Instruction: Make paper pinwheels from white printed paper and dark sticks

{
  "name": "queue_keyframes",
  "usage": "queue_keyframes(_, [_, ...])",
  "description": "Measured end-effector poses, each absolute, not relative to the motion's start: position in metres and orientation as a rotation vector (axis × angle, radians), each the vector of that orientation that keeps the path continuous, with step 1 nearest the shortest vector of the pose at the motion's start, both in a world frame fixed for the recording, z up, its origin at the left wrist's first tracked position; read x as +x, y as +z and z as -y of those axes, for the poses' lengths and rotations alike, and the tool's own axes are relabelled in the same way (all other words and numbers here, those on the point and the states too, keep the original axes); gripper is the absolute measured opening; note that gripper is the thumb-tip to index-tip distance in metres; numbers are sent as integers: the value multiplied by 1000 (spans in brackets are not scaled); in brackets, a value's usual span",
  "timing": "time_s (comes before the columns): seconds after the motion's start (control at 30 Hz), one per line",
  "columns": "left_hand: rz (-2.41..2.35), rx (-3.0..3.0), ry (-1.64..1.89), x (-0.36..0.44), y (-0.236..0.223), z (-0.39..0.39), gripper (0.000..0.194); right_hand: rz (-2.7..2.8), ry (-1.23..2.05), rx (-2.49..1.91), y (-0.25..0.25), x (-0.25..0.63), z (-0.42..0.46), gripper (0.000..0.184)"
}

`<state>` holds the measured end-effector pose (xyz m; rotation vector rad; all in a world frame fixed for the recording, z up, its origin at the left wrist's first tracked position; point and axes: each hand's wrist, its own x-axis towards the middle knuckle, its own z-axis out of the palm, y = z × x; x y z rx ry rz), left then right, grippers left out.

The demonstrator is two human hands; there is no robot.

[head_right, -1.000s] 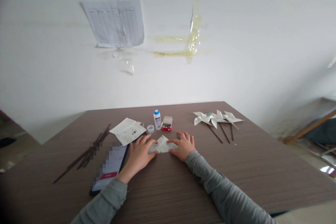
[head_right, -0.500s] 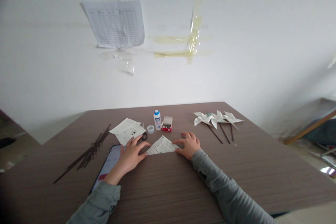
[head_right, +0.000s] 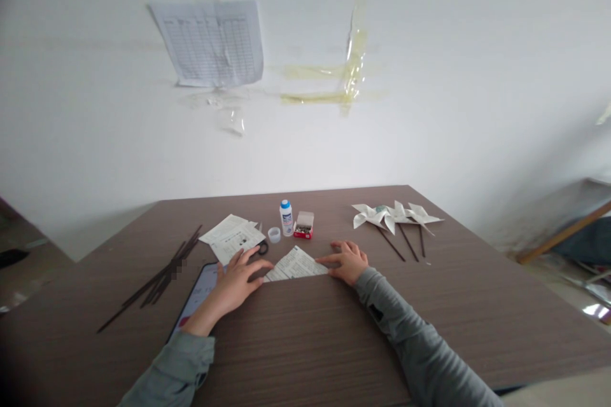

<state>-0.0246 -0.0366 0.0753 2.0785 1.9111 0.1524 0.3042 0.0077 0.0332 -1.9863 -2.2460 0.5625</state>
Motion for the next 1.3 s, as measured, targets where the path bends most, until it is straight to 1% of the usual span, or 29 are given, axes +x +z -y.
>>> queue_keyframes(0.4, [-1863,2099,86,-28,82,39,64,2235,583,-1983,29,305,-8,72])
queue_keyframes(0.5, [-1864,2097,96,-27,82,38,64,2200,573,-1969,29,302,-5,66])
queue_keyframes(0.6, [-1864,2103,124,-24,81,38,58,2169,512,-1910,30,296,0,48])
queue_keyframes(0.67, [-1880,2126,179,-19,79,39,53,2185,456,-1840,32,291,4,42])
queue_keyframes(0.8, [-1936,2199,303,-2,70,43,43,2223,380,-1757,34,277,9,54])
queue_keyframes(0.9, [-1953,2245,348,12,64,44,38,2245,393,-1713,34,266,11,50])
queue_keyframes(0.97, [-1964,2263,354,20,60,44,31,2246,420,-1703,35,259,13,48])
queue_keyframes(1.07, [-1977,2279,371,26,54,42,28,2211,441,-1736,35,250,14,47])
queue_keyframes(1.2, [-1974,2298,442,30,47,39,18,2158,436,-1761,35,241,16,47])
queue_keyframes(1.3, [-1989,2279,467,31,45,37,17,2132,422,-1789,35,238,16,46])
